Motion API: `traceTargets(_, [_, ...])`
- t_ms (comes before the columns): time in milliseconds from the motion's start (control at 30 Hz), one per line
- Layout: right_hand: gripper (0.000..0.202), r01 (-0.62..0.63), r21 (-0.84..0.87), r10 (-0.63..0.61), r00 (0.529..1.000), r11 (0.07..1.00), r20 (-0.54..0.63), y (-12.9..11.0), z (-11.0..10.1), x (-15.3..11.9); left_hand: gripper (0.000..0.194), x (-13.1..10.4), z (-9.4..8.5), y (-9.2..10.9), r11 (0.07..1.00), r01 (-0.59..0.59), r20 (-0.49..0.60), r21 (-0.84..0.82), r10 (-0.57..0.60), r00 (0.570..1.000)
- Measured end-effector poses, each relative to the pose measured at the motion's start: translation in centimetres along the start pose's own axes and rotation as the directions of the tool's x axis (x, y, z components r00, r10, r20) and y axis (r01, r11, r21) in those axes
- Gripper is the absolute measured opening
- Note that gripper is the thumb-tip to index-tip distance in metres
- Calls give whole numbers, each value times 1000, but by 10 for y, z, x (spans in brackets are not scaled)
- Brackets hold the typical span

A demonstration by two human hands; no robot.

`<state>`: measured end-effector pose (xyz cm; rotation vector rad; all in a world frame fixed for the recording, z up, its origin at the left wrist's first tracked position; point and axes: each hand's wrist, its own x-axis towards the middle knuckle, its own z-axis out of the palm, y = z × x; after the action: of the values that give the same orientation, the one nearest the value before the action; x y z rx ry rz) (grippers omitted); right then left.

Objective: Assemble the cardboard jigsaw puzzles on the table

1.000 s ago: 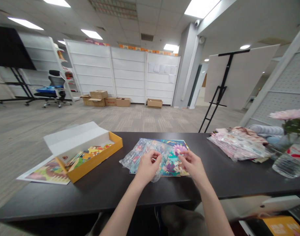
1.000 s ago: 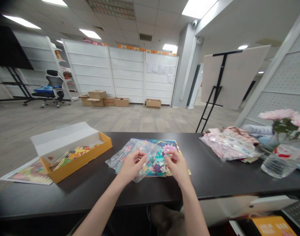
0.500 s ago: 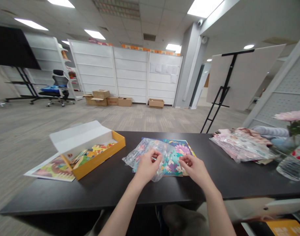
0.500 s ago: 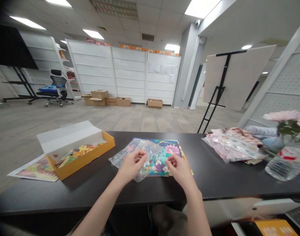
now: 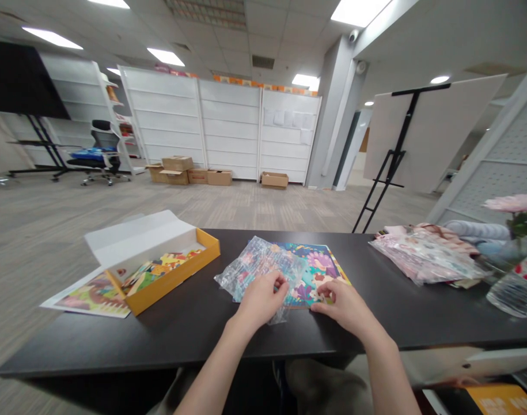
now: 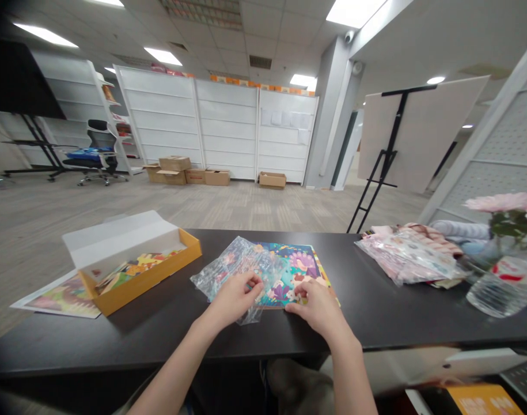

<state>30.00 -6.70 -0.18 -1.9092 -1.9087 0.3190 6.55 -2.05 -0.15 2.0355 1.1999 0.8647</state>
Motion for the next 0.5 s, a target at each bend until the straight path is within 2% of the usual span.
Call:
traceTargets(300, [19, -46, -95, 46, 999, 994, 3, -6, -2, 0, 16, 0, 0, 4, 998, 27, 20, 51, -28, 999])
traceTargets(500, [21, -23, -30, 23, 1000, 999, -5, 2, 4, -1, 16, 1, 1, 2, 999, 21, 13, 35, -21, 1000])
